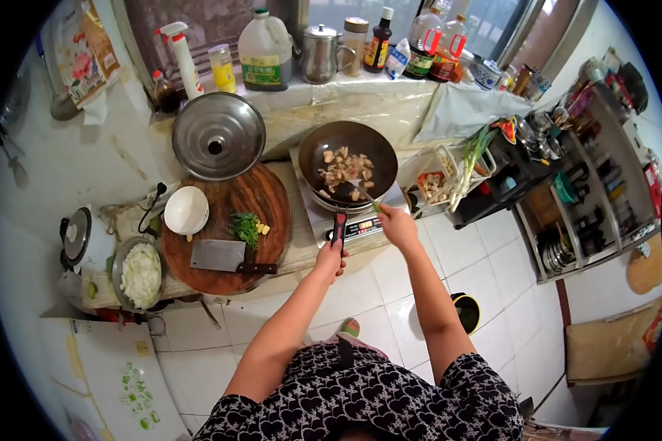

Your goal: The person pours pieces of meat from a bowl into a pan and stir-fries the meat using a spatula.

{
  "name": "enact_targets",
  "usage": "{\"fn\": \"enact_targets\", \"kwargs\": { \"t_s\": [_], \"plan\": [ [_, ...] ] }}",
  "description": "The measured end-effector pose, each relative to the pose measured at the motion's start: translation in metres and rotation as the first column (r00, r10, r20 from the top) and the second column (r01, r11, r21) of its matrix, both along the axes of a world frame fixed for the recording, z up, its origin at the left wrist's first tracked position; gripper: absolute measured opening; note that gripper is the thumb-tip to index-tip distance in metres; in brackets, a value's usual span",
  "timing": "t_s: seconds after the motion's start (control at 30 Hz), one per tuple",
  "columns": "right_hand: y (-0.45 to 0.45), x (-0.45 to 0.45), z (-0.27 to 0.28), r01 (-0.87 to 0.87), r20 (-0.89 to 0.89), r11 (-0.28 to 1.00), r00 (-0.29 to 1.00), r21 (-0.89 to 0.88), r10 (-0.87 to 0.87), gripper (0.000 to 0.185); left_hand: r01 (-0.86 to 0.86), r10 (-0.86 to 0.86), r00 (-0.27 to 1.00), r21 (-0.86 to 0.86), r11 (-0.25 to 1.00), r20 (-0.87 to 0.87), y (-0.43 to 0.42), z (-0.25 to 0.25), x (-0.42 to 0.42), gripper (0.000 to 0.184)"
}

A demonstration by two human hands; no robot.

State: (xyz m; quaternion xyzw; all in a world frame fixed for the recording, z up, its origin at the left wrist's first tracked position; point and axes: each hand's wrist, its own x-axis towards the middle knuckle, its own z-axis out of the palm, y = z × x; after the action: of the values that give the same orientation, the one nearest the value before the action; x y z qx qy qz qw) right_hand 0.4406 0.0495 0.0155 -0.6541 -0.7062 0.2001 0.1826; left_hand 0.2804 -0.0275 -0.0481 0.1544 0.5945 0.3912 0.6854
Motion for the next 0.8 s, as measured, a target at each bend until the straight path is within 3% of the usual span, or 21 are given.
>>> {"fn": "enact_targets", "kwargs": {
  "t_s": [0.13,0.33,0.47,0.8],
  "plan": [
    [0.015,0.006,-0.001,0.051,-0.135,0.99,0.99,0.129,-0.033,0.03,-0.016,0.016,1.0,0.014,1.0,0.01,-0.001,-0.001,-0.002,0.023],
    [0.018,-0.011,-0.034,0.099,0.115,0.994,0.989,-0.041,-0.094,0.036,-0.03,0.03,1.0,0.007,1.0,0.0,-0.001,-0.001,0.001,0.023],
    [-0.008,-0.027,-0.044,0.033,0.234,0.999,0.972,0.019,-0.037,0.035,-0.033,0.033,0.999,0.006,0.999,-0.004,-0.002,-0.002,0.002,0.023],
    [-0.019,-0.028,-0.062,0.006,0.187,0.998,0.982,0.056,-0.016,0.037,-0.017,0.019,0.999,0.048,0.999,-0.027,-0.004,-0.006,0.003,0.025]
  ]
}}
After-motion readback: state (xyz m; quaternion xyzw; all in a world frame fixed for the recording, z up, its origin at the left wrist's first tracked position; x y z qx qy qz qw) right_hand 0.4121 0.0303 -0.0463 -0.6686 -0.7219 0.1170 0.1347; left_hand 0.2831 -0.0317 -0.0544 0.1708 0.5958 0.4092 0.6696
